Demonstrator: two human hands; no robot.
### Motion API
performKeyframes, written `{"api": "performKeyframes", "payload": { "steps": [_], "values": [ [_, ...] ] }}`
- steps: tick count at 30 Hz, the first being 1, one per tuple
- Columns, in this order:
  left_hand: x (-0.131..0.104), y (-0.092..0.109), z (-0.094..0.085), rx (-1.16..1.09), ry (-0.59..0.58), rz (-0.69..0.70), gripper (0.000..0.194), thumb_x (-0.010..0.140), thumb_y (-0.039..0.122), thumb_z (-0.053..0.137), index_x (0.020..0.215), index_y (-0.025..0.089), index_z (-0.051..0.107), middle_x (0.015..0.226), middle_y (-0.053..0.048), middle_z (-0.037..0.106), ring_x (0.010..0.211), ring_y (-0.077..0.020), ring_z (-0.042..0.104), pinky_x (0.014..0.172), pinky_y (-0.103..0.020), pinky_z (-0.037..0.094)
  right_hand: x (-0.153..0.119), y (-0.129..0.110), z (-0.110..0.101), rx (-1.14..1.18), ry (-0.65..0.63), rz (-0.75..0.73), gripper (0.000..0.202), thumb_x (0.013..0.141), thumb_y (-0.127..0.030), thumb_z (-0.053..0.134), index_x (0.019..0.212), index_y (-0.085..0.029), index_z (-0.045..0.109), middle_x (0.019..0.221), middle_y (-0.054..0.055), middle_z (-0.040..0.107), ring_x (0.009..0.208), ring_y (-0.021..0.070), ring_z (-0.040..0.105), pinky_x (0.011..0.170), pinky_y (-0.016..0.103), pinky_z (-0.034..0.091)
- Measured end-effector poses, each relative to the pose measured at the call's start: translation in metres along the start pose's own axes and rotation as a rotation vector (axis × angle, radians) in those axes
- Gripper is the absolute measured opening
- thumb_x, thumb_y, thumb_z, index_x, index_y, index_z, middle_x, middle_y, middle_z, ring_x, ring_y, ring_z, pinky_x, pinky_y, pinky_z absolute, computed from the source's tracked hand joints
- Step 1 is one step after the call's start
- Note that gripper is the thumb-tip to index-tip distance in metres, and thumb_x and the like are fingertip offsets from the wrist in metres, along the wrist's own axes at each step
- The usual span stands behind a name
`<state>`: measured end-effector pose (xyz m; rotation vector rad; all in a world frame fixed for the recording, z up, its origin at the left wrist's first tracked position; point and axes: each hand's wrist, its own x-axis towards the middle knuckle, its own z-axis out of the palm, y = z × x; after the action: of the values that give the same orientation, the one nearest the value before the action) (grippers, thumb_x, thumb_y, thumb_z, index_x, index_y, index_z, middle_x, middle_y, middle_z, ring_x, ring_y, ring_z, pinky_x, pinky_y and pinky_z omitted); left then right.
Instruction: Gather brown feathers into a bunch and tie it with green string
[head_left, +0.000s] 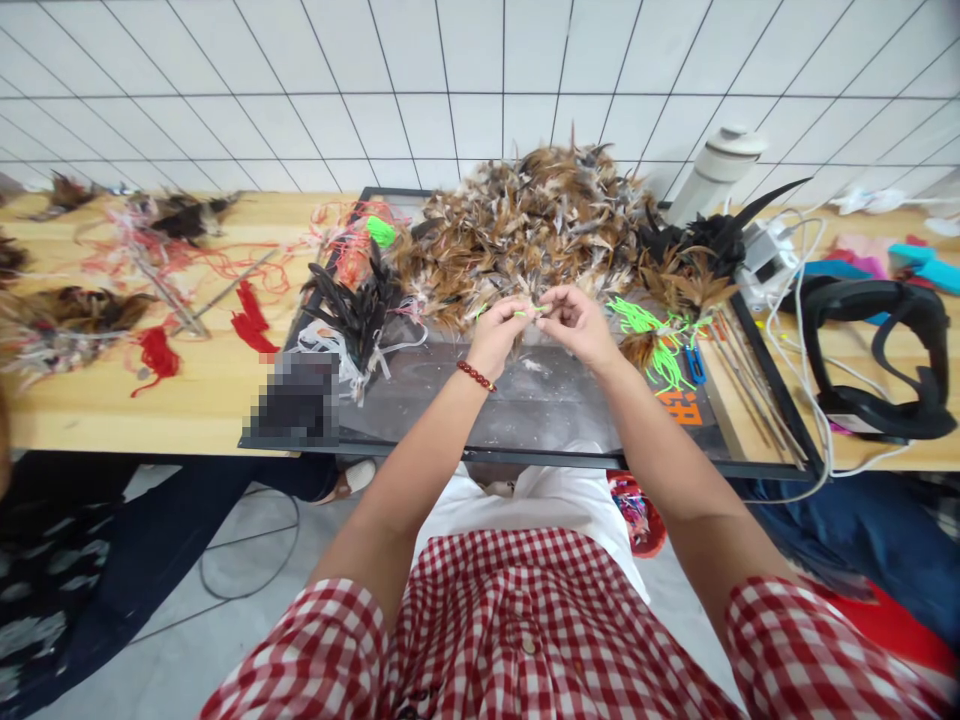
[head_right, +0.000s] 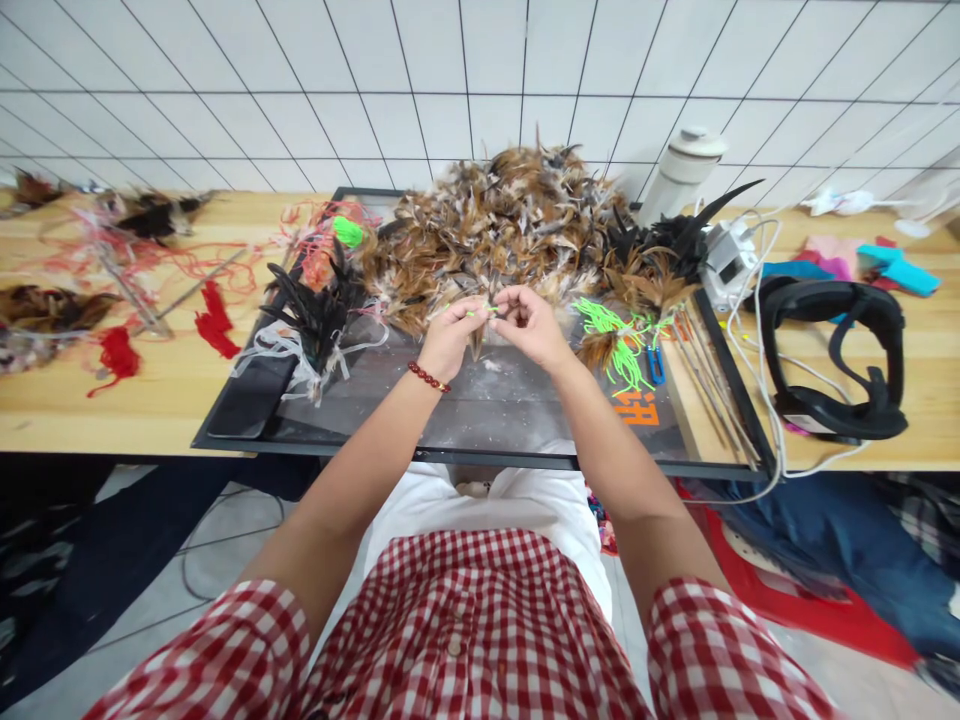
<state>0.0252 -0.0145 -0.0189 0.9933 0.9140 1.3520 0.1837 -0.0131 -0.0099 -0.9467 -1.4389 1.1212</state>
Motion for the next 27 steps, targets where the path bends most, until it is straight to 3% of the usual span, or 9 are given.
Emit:
{"api": "performKeyframes", "payload": {
  "steps": [4,8,15,19,24,27],
  "values": [
    [-0.004,0.007,0.004,-0.076,-0.043,-0.118,0.010,0.074,0.017,0.079,0.068,0.017,0.070,0.081,0.001,0.065,0.079,-0.0091,0.059,0.082,-0.023,0.048,-0.004,-0.001,0.006,-0.097,0.050,-0.076,0.041,0.066,-0.054,0.090,0.083,-0.023,0.071,0.069,-0.003,0.065,0.059,0.0106,0.051,0.056,0.026,0.043],
    [-0.002,0.005,0.003,-0.034,-0.015,-0.135,0.011,0.071,0.017,0.080,0.066,0.017,0.070,0.076,0.003,0.063,0.074,-0.0079,0.055,0.075,-0.022,0.045,-0.007,0.001,0.007,-0.276,0.117,-0.155,0.019,0.076,-0.040,0.077,0.080,-0.021,0.075,0.068,0.000,0.071,0.059,0.0119,0.057,0.059,0.027,0.047],
    [0.005,-0.008,-0.004,0.031,-0.003,-0.018,0.015,0.061,0.024,0.090,0.070,0.019,0.079,0.085,-0.001,0.070,0.087,-0.0139,0.062,0.091,-0.030,0.049,-0.007,0.004,0.009,-0.456,0.189,-0.221,0.017,0.076,-0.028,0.068,0.082,-0.018,0.079,0.073,0.002,0.078,0.059,0.0127,0.063,0.058,0.026,0.049],
    [0.008,-0.011,-0.008,0.112,0.004,0.021,0.014,0.067,0.029,0.089,0.073,0.020,0.080,0.089,-0.003,0.072,0.094,-0.0179,0.066,0.100,-0.037,0.052,-0.007,0.003,0.012,-0.555,0.240,-0.237,0.014,0.078,-0.025,0.067,0.081,-0.018,0.079,0.070,0.002,0.076,0.059,0.0129,0.063,0.061,0.026,0.050],
    [0.009,-0.011,-0.010,0.512,0.073,0.231,0.006,0.077,0.017,0.080,0.074,0.019,0.075,0.125,-0.010,0.070,0.128,-0.0247,0.063,0.118,-0.043,0.046,-0.009,-0.003,0.014,-0.635,0.307,-0.222,0.006,0.076,-0.022,0.068,0.072,-0.019,0.072,0.064,0.000,0.072,0.056,0.0134,0.062,0.060,0.027,0.049],
    [0.007,-0.010,-0.010,0.772,0.159,0.370,0.007,0.081,0.015,0.074,0.075,0.018,0.072,0.135,-0.012,0.064,0.130,-0.0262,0.062,0.116,-0.043,0.048,-0.011,-0.006,0.017,-0.671,0.329,-0.207,0.006,0.072,-0.018,0.067,0.067,-0.020,0.068,0.062,0.000,0.070,0.057,0.0140,0.062,0.063,0.028,0.049]
  ]
}}
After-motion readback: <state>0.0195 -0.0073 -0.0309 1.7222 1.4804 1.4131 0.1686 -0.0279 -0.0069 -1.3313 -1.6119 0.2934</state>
